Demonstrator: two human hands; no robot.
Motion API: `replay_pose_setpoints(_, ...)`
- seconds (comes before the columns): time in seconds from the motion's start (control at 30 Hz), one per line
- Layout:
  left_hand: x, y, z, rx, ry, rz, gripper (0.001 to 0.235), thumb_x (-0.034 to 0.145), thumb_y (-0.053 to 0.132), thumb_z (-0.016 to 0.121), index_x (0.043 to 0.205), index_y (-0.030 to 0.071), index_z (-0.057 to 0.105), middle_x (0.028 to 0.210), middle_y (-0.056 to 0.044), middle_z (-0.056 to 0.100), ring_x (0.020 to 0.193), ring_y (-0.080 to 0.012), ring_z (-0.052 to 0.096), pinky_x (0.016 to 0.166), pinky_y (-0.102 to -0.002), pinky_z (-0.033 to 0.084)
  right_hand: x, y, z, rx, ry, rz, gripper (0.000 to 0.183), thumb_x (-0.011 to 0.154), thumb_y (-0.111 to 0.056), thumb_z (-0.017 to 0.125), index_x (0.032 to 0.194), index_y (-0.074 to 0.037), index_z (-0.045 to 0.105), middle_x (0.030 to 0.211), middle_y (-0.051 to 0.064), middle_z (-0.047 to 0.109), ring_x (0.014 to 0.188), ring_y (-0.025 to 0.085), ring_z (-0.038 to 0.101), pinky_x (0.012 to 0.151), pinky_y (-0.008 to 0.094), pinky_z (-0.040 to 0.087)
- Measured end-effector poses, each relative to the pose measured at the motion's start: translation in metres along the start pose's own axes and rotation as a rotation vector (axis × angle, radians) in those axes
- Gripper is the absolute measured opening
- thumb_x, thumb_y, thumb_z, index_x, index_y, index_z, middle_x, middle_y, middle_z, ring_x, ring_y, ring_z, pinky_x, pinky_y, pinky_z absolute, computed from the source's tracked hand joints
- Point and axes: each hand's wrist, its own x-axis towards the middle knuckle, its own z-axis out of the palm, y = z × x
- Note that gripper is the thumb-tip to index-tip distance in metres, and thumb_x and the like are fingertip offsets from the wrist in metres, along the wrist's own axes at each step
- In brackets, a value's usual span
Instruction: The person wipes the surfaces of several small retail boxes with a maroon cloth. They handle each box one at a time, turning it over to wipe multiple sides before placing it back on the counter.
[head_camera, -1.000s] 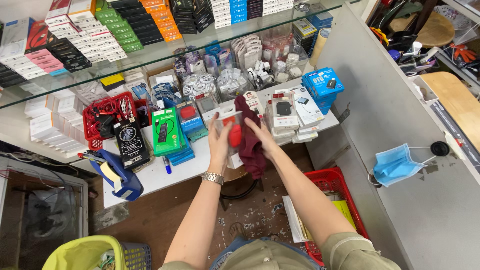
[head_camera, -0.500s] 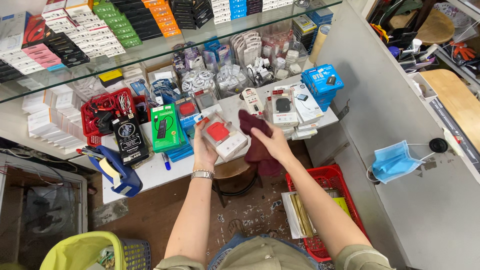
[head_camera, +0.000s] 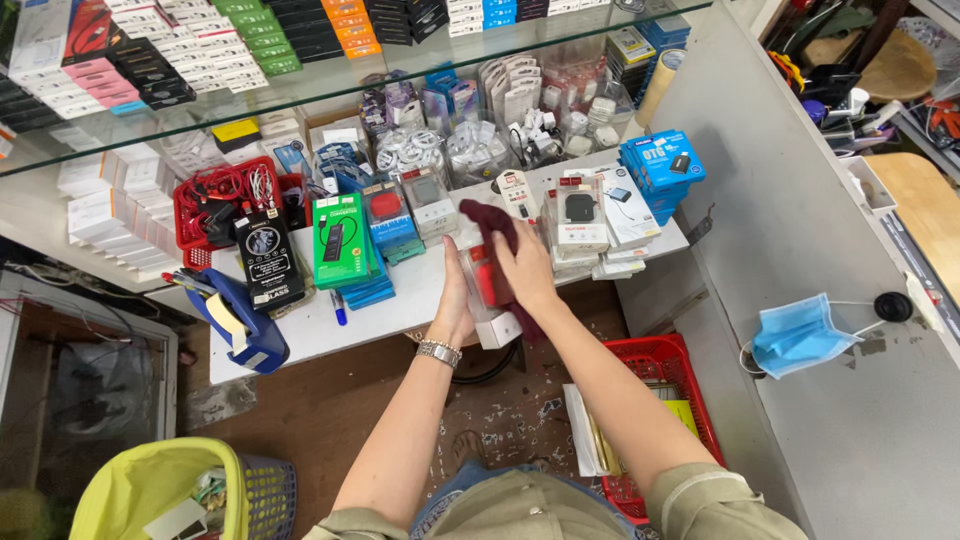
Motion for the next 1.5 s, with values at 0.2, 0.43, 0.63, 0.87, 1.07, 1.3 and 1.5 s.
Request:
replay_pose_setpoints(0.2,0.016,0.003,-0.016,-0.083,0.148,0.073,0.096,0.103,0.087,0.037,0.134,-0.001,0.061,0.105,-0.011,0.057,0.096,-0.0274,0.055,0.082,-0.049,0.05,0.027,-0.006,-0.01,0.33,-0.111,0.379,0.049,0.097,-0.038,0.062,0.13,-0.001,0.066,0.12,0.018,0.076,0.109,0.032,0.072,0.094,0.04,0.054)
replay_pose_setpoints(0.43,0.045,-0.001,-0.023,-0.246,0.138,0.386,0.069,0.094,0.069,0.049,0.136,0.015,0.06,0.131,-0.002,0.065,0.119,-0.0196,0.061,0.103,-0.036,0.051,-0.014,-0.059,0.008,-0.052,-0.203,-0.118,0.054,0.094,-0.033,0.066,0.139,-0.004,0.056,0.13,0.018,0.065,0.118,0.039,0.061,0.097,0.043,0.049)
replay_pose_setpoints(0.63,0.038,0.06,-0.035,-0.319,0.256,0.381,0.088,0.083,0.082,0.05,0.14,0.015,0.052,0.125,-0.006,0.059,0.112,-0.0229,0.058,0.099,-0.045,0.051,-0.051,-0.025,-0.027,0.072,-0.258,-0.086,0.047,0.094,-0.025,0.069,0.134,-0.004,0.058,0.123,0.017,0.069,0.114,0.032,0.067,0.098,0.037,0.052)
replay_pose_setpoints(0.87,0.053,0.022,-0.027,-0.104,0.437,0.288,0.086,0.08,0.08,0.059,0.139,0.021,0.039,0.133,-0.003,0.057,0.121,-0.0192,0.057,0.103,-0.042,0.047,-0.011,-0.031,-0.022,0.435,-0.216,0.092,0.045,0.101,-0.025,0.065,0.141,-0.005,0.056,0.13,0.014,0.071,0.119,0.021,0.066,0.103,0.032,0.049)
replay_pose_setpoints(1.07,0.067,0.01,-0.03,-0.277,0.116,0.366,0.083,0.096,0.081,0.065,0.132,0.008,0.049,0.126,-0.008,0.052,0.116,-0.0262,0.051,0.105,-0.045,0.044,-0.019,-0.045,-0.013,0.085,-0.191,-0.234,0.056,0.091,-0.023,0.07,0.143,-0.009,0.056,0.134,0.014,0.063,0.119,0.036,0.064,0.099,0.037,0.051)
replay_pose_setpoints(1.3,0.03,0.065,-0.021,-0.075,0.254,0.161,0.097,0.071,0.087,0.043,0.139,0.018,0.051,0.131,-0.009,0.062,0.118,-0.0242,0.061,0.093,-0.052,0.052,-0.036,-0.003,-0.032,0.156,-0.231,0.145,0.047,0.098,-0.032,0.069,0.136,-0.006,0.062,0.125,0.015,0.073,0.115,0.032,0.072,0.099,0.036,0.055)
replay_pose_setpoints(1.5,0.028,0.016,0.011,-0.08,0.031,0.349,0.093,0.084,0.08,0.049,0.151,0.016,0.045,0.152,-0.004,0.053,0.139,-0.0211,0.05,0.117,-0.041,0.04,-0.007,-0.021,-0.006,0.063,-0.023,-0.427,0.048,0.102,-0.025,0.061,0.143,0.0,0.058,0.137,0.029,0.062,0.122,0.049,0.058,0.1,0.047,0.045)
